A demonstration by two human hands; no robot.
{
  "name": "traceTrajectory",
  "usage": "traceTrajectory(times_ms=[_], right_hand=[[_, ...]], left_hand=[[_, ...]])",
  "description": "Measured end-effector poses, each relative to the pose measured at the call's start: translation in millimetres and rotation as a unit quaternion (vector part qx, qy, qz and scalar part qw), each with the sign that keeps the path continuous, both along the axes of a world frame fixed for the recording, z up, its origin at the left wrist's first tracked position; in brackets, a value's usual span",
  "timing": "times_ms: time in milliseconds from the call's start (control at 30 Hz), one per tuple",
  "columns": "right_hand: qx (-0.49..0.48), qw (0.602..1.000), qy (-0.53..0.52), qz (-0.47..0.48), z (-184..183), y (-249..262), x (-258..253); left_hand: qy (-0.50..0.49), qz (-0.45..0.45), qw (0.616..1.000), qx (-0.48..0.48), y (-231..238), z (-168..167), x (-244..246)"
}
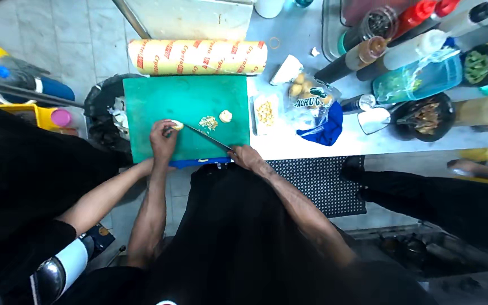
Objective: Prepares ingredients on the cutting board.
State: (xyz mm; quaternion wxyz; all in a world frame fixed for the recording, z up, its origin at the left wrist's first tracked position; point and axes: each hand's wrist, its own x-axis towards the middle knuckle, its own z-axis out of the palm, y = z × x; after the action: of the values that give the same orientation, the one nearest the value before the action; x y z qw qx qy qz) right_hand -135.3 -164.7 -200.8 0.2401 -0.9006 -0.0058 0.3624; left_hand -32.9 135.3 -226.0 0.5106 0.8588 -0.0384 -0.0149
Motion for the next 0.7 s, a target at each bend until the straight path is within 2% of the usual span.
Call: traceTrajectory(times_ms=[67, 133, 200, 367, 500, 567, 700], right_hand=[[0.0, 1.0, -0.003, -0.026, 6, -7, 5], [0.009, 0.997, -0.022, -0.079, 38, -9, 3], [-0.001, 0.994, -0.04, -0.102, 57, -10, -2], [-0.046, 0.998, -0.004, -0.045, 27, 6, 14], [-0.076, 0.996, -0.027, -0.032, 27, 33, 13], [-0.097, 0.995, -0.028, -0.017, 30, 41, 15], [-0.137, 0.99, 0.013, -0.003, 60, 48, 16]], left_hand=[[0.022, -0.035, 0.999, -0.026, -12, -3, -10], [0.031, -0.071, 0.995, -0.055, -26, -10, -18], [0.036, -0.083, 0.995, -0.036, -35, -15, -23], [0.044, -0.007, 0.996, 0.077, -37, -10, -35], [0.041, -0.039, 0.987, 0.153, -54, -8, -38], [0.012, -0.056, 0.981, 0.186, -61, -12, -31], [0.0, -0.078, 0.976, 0.201, -62, -16, -21]])
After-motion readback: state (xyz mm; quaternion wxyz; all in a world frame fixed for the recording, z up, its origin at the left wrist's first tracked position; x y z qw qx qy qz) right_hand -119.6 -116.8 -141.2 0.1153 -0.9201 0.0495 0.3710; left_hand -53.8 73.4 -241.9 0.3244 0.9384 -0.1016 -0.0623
